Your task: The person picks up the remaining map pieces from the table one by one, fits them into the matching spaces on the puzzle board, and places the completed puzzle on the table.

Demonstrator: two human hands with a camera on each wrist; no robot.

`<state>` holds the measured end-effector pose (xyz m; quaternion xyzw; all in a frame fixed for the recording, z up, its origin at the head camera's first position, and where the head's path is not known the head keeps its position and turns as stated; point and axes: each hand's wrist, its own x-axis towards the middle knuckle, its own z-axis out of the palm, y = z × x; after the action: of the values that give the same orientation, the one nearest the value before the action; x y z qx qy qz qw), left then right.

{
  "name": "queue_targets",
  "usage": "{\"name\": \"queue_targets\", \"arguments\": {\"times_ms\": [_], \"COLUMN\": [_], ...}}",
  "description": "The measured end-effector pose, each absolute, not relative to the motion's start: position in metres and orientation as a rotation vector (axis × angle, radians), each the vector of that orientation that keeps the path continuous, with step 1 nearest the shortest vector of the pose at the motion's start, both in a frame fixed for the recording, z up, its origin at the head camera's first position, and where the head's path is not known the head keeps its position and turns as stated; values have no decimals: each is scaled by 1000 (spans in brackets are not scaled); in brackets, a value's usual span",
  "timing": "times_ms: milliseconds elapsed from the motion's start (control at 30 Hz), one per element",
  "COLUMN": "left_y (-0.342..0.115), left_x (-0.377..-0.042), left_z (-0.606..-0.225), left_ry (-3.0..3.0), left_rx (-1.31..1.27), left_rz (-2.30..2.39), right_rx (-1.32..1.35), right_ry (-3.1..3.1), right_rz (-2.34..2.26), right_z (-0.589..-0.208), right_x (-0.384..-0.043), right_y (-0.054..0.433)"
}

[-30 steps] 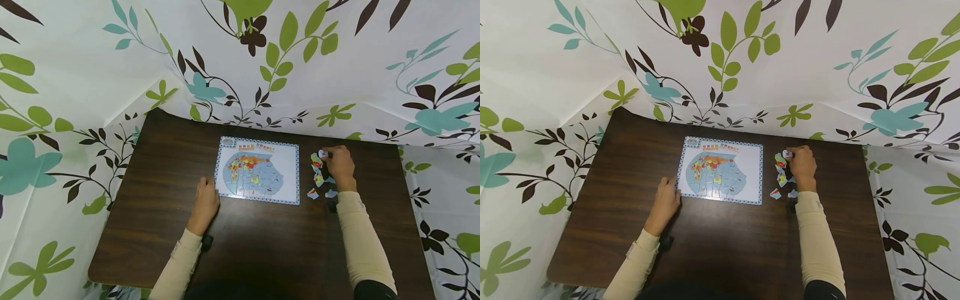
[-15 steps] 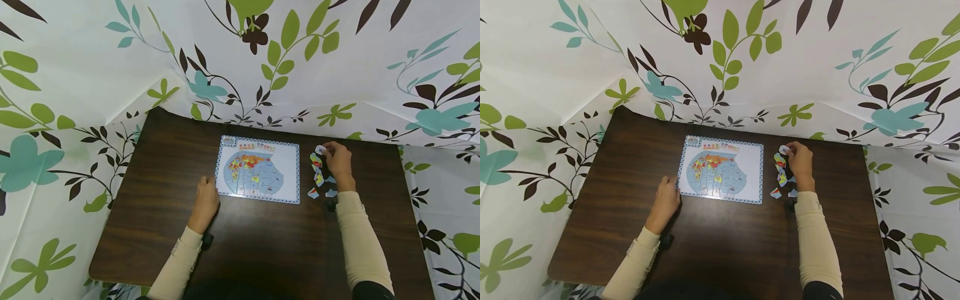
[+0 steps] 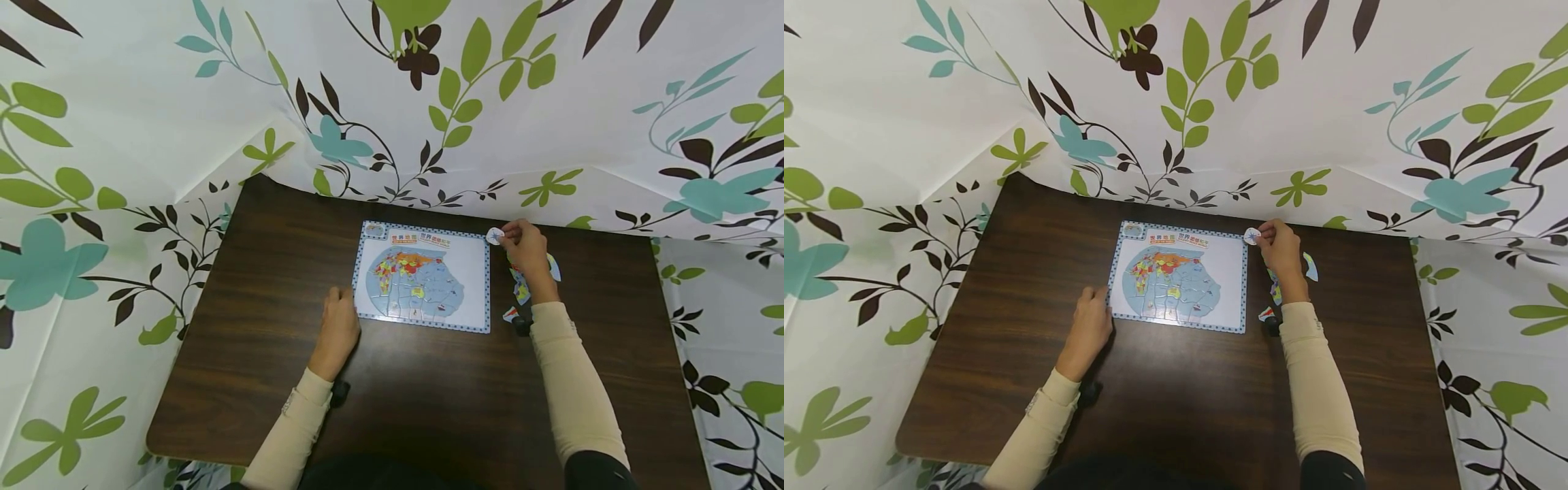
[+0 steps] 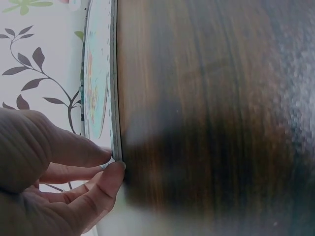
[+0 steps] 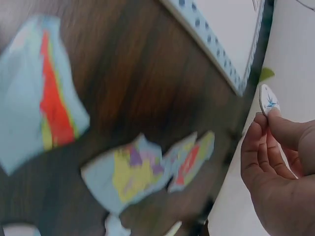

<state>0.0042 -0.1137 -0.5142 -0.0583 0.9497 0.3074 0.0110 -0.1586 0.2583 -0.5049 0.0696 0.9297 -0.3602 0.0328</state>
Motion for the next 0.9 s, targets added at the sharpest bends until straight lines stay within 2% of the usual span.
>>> {"name": "queue_targets", "arguments": {"times_ms": [467, 900], "left_y": [-116, -118], "left_x": [-5, -33], "left_z": [-521, -523], "left_ry": [3017, 2939], "left_rx": [-156, -116], "left_rz": [949, 944], "right_rx": [190, 168], "right_ry": [2748, 2785], "right_rz": [-1091, -1020], "right_z": [-511, -518], "right_x": [-157, -158], "right_y": [220, 212]}}
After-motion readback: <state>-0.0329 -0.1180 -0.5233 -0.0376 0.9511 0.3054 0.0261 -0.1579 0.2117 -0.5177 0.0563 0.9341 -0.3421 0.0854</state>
